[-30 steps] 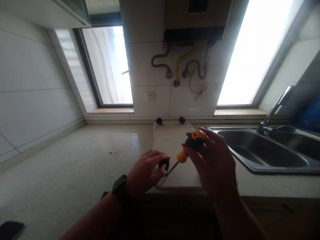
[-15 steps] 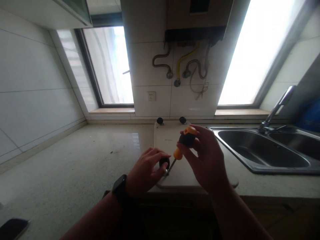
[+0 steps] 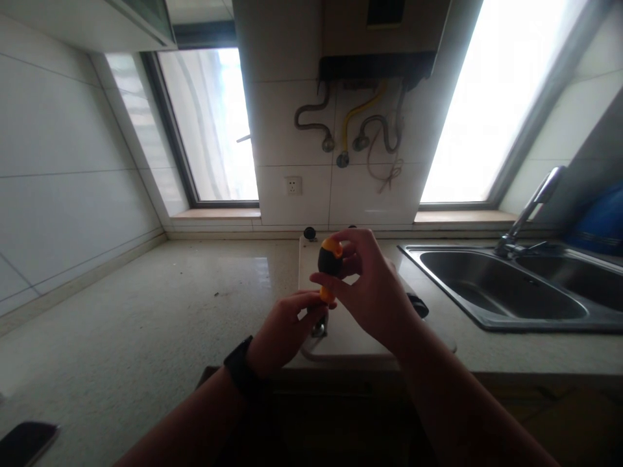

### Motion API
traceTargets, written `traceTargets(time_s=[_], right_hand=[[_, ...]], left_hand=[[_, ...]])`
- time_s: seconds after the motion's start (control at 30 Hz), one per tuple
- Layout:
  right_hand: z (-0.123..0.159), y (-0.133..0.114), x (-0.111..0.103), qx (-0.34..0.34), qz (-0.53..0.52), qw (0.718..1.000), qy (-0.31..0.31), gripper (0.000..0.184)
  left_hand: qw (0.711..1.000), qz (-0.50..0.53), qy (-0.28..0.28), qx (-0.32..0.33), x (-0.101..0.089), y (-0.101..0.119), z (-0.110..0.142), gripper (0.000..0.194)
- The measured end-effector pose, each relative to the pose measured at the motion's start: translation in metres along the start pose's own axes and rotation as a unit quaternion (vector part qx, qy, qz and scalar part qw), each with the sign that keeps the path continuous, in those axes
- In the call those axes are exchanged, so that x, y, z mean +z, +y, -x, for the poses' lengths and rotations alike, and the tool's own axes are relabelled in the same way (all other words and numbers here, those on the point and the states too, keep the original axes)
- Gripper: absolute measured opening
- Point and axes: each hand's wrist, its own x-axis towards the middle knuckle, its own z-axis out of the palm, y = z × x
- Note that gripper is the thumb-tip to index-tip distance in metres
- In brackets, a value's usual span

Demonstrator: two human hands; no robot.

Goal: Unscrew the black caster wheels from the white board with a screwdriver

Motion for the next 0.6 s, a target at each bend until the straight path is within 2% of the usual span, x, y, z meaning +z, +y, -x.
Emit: traceTargets(time_s=[0.13,0.23,0.4,0.53,0.6], right_hand=[[0.0,0.005,-0.002,0.016,-0.012,1.0,0.014,0.056],[0.0,0.006,-0.002,0.025,-0.038,0.999,0.002,0.057],[-0.001,0.006,-0.006,0.044,-0.134,0.987,-0.07,0.049],[-0.004,0.006,-0.013,0.044,-0.217,0.964,-0.144,0.042],[-0.006,0.005,-0.015,0.05,-0.222,0.961,-0.157,0.041]], left_hand=[[1.0,0.014,0.003,-0.003,0.003,-0.003,-0.001,0.019],[1.0,0.017,0.0,-0.003,0.004,-0.004,-0.001,0.019],[1.0,0.025,0.001,-0.009,0.004,-0.001,-0.001,0.016],[0.999,0.019,0.011,-0.028,0.005,-0.001,-0.002,0.012],[0.999,0.005,0.021,-0.025,0.006,-0.001,-0.002,0.01]])
